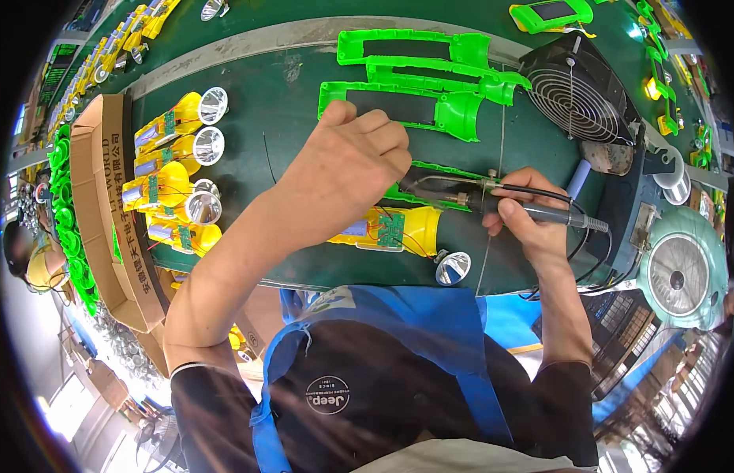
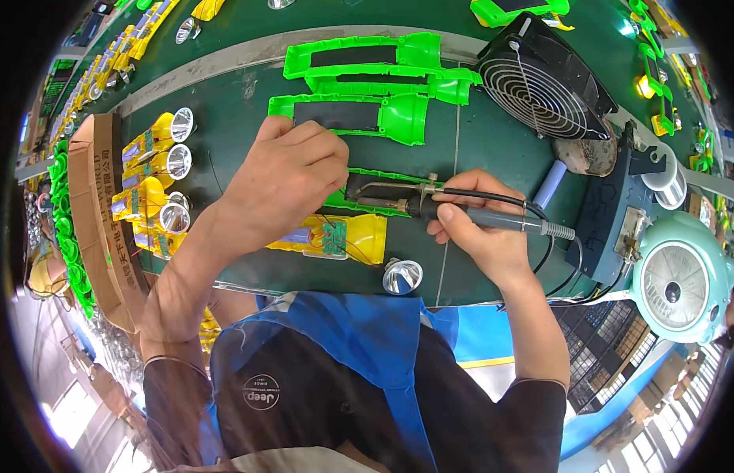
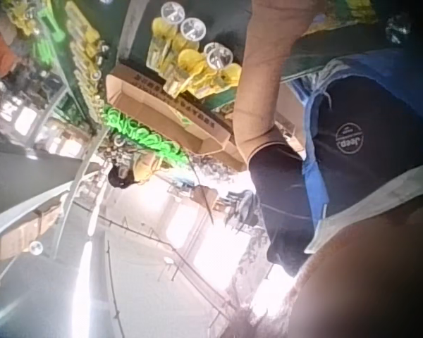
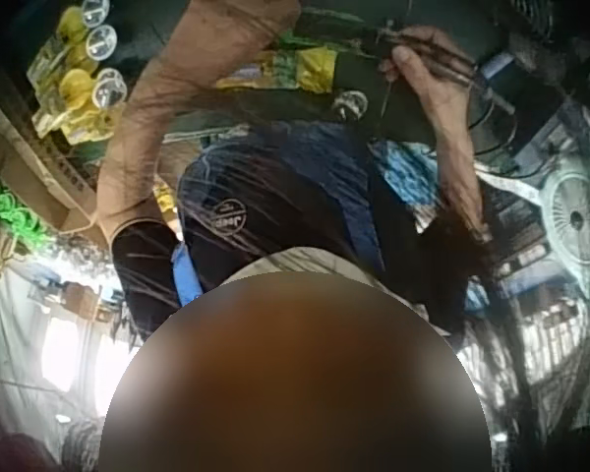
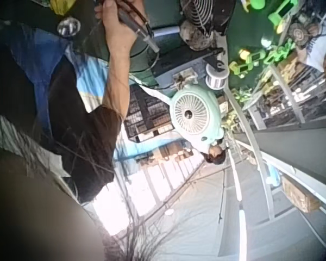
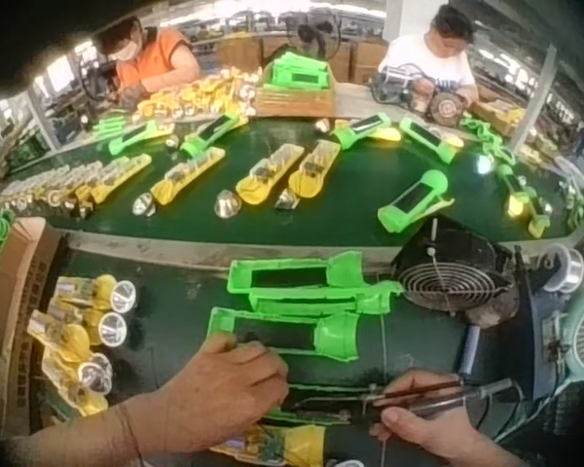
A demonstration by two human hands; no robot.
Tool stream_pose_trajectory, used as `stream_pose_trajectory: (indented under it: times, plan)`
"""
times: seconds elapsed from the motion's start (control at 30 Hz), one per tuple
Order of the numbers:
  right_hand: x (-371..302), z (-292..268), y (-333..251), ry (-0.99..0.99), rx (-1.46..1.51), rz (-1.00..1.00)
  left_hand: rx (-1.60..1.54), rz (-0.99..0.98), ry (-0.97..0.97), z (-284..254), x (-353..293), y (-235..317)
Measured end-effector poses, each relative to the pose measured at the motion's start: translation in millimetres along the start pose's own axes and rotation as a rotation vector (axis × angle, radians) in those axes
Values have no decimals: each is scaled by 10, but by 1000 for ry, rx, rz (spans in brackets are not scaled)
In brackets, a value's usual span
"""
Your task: Soldering internal components and wires into plastic flashlight housings on an assembly line.
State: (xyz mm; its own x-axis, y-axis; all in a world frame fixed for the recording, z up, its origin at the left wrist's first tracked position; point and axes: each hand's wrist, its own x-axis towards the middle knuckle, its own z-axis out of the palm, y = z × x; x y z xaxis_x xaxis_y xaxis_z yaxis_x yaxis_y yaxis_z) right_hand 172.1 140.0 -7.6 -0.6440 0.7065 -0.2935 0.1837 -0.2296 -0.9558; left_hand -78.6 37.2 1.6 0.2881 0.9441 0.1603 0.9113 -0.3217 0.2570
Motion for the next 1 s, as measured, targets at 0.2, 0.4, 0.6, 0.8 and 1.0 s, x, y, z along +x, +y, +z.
stream_pose_trajectory:
  times: [0.2,0.4,0.6,0.8,1.0]
  plan:
    - [1,-2,-11,-19,-45,-10,-15,-7,-2,11,-5,-7]
    - [-145,-151,98,86,43,-113,-13,-5,-10,3,-4,-12]
    - [-156,-141,229,98,131,-223,-28,2,-9,20,8,-15]
    - [-167,-207,402,40,263,-303,14,-24,-73,-55,42,38]
    - [-174,-199,406,31,268,-326,-271,-141,51,-190,19,42]
